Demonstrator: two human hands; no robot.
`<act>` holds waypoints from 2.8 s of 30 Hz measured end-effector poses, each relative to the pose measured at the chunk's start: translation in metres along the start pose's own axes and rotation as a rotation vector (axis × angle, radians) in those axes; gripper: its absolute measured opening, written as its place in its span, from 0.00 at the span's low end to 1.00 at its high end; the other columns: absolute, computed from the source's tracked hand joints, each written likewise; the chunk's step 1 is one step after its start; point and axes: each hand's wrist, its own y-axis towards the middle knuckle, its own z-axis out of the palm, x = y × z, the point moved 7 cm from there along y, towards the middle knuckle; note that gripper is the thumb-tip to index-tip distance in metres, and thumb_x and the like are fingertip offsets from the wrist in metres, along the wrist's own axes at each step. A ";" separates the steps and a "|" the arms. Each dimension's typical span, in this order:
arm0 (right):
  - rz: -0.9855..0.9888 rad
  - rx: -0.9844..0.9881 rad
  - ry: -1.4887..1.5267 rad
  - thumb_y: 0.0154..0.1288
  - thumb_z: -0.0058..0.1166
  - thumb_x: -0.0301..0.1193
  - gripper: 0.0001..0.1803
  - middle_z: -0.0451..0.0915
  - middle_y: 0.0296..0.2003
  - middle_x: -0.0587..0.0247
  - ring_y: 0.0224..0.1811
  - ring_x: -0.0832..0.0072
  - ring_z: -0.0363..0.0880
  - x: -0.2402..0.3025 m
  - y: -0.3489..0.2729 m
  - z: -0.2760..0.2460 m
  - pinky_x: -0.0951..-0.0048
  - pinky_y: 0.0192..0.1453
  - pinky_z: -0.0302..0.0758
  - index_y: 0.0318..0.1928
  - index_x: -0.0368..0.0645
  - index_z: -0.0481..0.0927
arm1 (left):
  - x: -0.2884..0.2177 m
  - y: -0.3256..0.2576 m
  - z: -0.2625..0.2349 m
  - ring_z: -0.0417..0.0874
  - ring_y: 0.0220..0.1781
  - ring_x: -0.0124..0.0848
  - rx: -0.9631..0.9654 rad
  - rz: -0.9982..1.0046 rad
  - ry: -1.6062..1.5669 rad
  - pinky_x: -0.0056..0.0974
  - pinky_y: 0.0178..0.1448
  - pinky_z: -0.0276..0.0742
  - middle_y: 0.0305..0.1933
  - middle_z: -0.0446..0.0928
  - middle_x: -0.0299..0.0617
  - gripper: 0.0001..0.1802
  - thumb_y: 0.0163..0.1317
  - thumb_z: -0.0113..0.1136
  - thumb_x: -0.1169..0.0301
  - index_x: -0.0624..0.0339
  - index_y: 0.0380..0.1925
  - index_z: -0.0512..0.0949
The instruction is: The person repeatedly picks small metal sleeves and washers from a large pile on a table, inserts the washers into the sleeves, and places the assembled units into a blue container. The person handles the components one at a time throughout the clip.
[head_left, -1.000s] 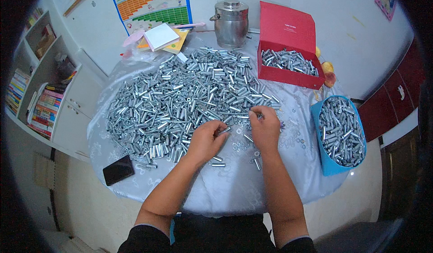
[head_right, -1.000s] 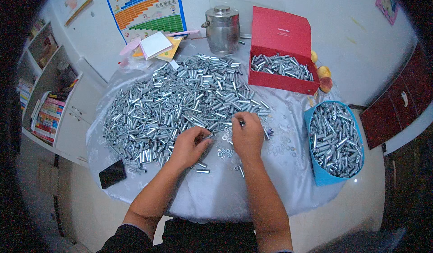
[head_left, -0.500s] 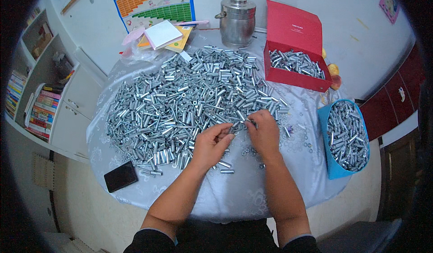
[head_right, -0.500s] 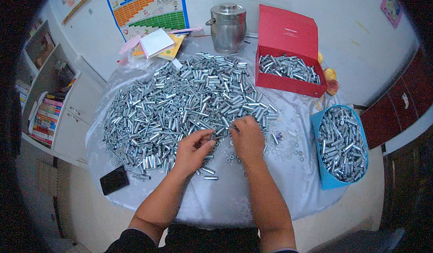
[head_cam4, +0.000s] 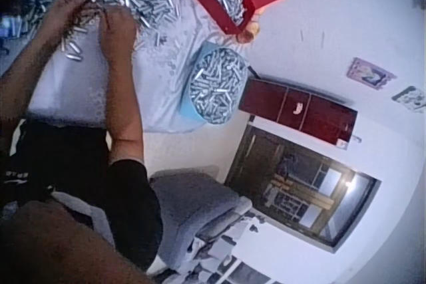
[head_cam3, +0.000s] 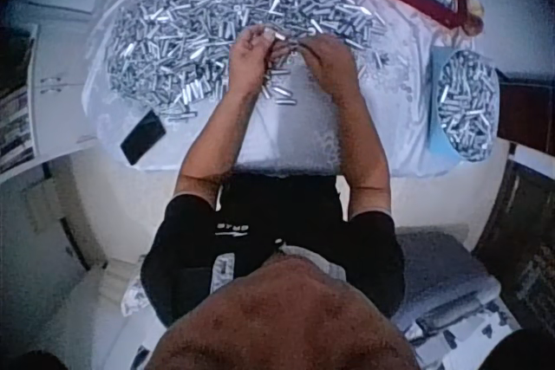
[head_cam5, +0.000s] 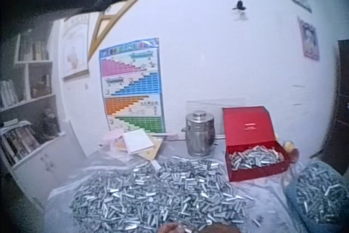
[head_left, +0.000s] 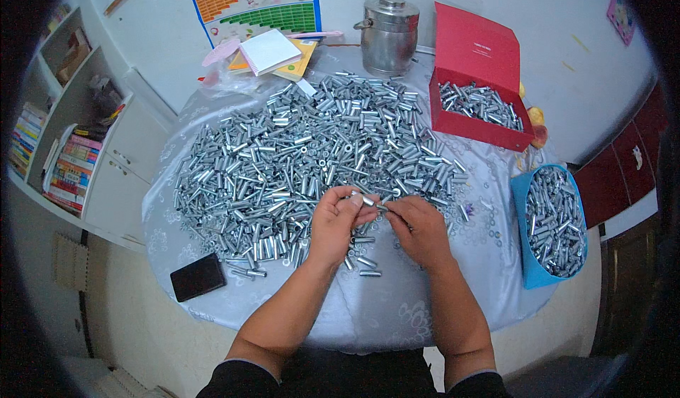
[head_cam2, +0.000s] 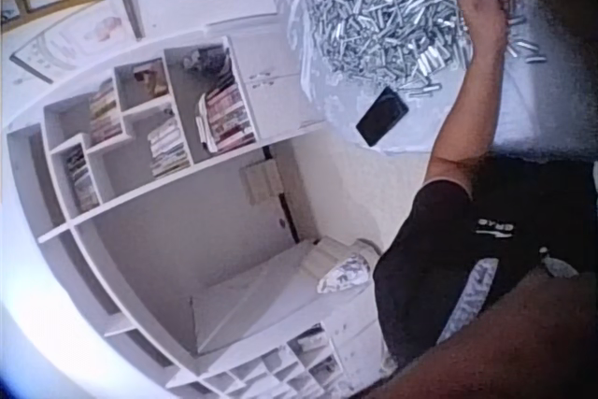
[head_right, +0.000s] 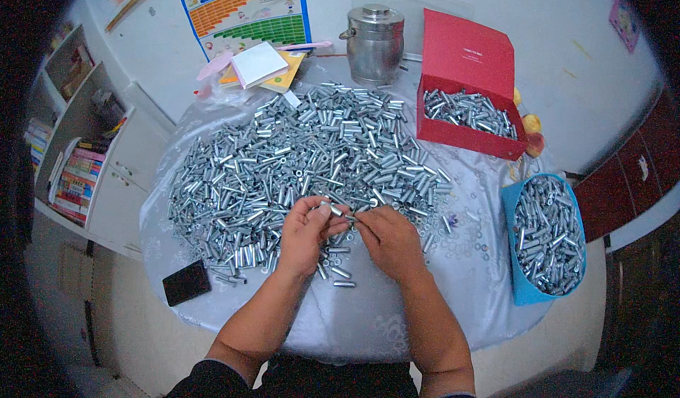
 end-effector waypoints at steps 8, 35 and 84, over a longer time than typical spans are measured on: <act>-0.005 -0.009 0.011 0.58 0.59 0.25 0.09 0.80 0.35 0.56 0.37 0.60 0.80 0.002 -0.002 0.000 0.64 0.42 0.76 0.41 0.41 0.81 | 0.001 -0.001 0.002 0.84 0.45 0.38 0.023 0.015 0.015 0.39 0.51 0.83 0.46 0.79 0.55 0.10 0.68 0.52 0.72 0.64 0.47 0.68; 0.263 -0.235 0.460 0.61 0.54 0.21 0.07 0.78 0.35 0.58 0.34 0.73 0.78 -0.029 -0.009 -0.009 0.73 0.39 0.74 0.41 0.37 0.80 | -0.008 -0.008 0.010 0.81 0.48 0.31 0.103 0.206 0.287 0.35 0.51 0.82 0.46 0.77 0.43 0.16 0.66 0.52 0.79 0.67 0.54 0.74; 0.488 0.065 0.817 0.59 0.62 0.23 0.09 0.81 0.33 0.65 0.35 0.79 0.79 -0.043 -0.015 0.025 0.77 0.40 0.75 0.40 0.37 0.79 | 0.006 -0.004 0.009 0.85 0.41 0.34 0.132 -0.115 -0.165 0.37 0.46 0.84 0.45 0.81 0.52 0.15 0.69 0.51 0.69 0.70 0.49 0.75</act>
